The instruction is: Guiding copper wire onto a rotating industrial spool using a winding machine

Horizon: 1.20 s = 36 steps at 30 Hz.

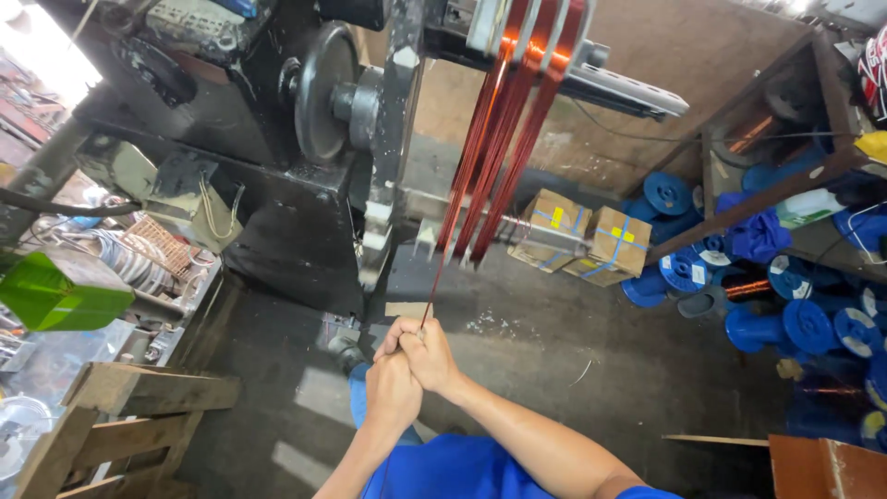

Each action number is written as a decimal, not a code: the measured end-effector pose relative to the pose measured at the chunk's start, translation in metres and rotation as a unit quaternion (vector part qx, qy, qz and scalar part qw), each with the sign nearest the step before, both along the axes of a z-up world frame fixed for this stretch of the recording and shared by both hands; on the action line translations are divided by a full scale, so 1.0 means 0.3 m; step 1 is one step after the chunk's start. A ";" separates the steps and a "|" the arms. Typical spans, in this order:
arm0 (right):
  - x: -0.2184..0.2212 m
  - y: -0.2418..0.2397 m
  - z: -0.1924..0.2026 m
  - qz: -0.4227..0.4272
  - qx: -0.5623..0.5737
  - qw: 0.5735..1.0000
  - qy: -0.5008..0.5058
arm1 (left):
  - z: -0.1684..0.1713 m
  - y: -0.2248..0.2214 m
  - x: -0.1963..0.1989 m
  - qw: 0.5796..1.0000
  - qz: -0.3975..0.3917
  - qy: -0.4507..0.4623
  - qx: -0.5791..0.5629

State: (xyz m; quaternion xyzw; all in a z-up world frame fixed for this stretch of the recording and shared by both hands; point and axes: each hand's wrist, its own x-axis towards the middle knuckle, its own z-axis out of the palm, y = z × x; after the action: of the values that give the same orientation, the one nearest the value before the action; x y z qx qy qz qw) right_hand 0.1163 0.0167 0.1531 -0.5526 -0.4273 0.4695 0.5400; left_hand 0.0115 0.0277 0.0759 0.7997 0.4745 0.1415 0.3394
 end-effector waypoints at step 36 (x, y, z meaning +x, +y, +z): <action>0.001 -0.048 -0.315 0.065 0.042 0.992 -0.099 | -0.341 -0.052 -0.054 0.999 -0.038 -0.033 0.009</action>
State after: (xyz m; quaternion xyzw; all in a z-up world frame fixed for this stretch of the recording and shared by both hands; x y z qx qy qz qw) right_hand 0.1166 0.0022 0.0587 -0.5444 -0.5331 0.4283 0.4858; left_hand -0.0046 0.0119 -0.0265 0.8152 0.4310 0.1585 0.3529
